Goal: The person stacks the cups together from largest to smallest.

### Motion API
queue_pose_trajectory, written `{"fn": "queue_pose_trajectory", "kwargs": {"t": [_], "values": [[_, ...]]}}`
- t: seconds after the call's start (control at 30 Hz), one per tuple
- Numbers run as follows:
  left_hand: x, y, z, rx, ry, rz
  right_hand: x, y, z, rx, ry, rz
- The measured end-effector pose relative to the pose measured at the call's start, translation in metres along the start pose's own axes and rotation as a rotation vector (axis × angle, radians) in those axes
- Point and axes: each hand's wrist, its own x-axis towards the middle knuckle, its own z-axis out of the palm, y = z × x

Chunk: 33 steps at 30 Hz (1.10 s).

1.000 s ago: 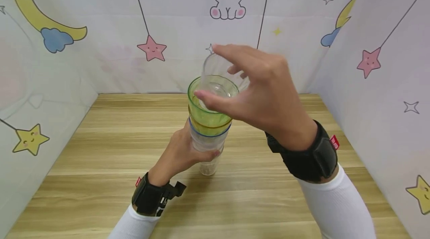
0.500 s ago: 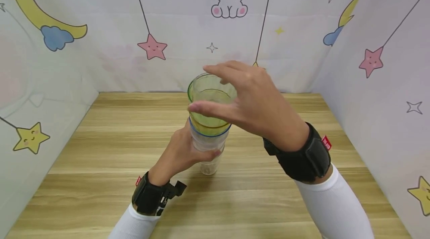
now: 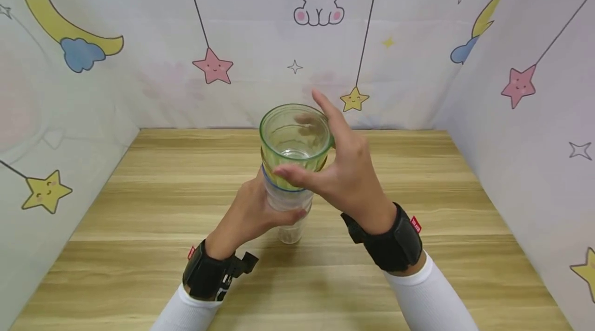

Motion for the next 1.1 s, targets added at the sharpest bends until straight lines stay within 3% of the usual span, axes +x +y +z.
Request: {"fn": "queue_pose_trajectory", "kwargs": {"t": [0.17, 0.27, 0.43, 0.57, 0.73, 0.8, 0.97, 1.1], "values": [[-0.002, 0.0, -0.001, -0.005, -0.006, 0.013, -0.011, 0.007, 0.009, 0.136, 0.026, 0.04], [-0.003, 0.0, -0.002, -0.014, -0.007, 0.025, -0.018, 0.013, 0.013, 0.162, 0.031, 0.062], [-0.006, -0.001, -0.008, -0.009, -0.015, 0.029, -0.025, 0.025, 0.022, 0.218, 0.038, 0.015], [-0.011, 0.0, -0.017, 0.081, -0.003, 0.067, -0.029, 0.034, 0.025, 0.257, 0.027, -0.033], [-0.018, 0.007, -0.034, 0.285, 0.085, 0.179, -0.034, 0.041, 0.018, 0.073, -0.04, -0.078], [-0.02, 0.01, -0.041, 0.363, 0.106, 0.188, -0.036, 0.043, 0.012, -0.017, -0.076, -0.093], [-0.026, 0.016, -0.051, 0.544, 0.111, 0.095, -0.046, 0.044, -0.008, -0.121, -0.232, -0.04], [-0.032, 0.017, -0.056, 0.645, 0.119, -0.008, -0.054, 0.039, -0.027, -0.198, -0.364, 0.158]]}}
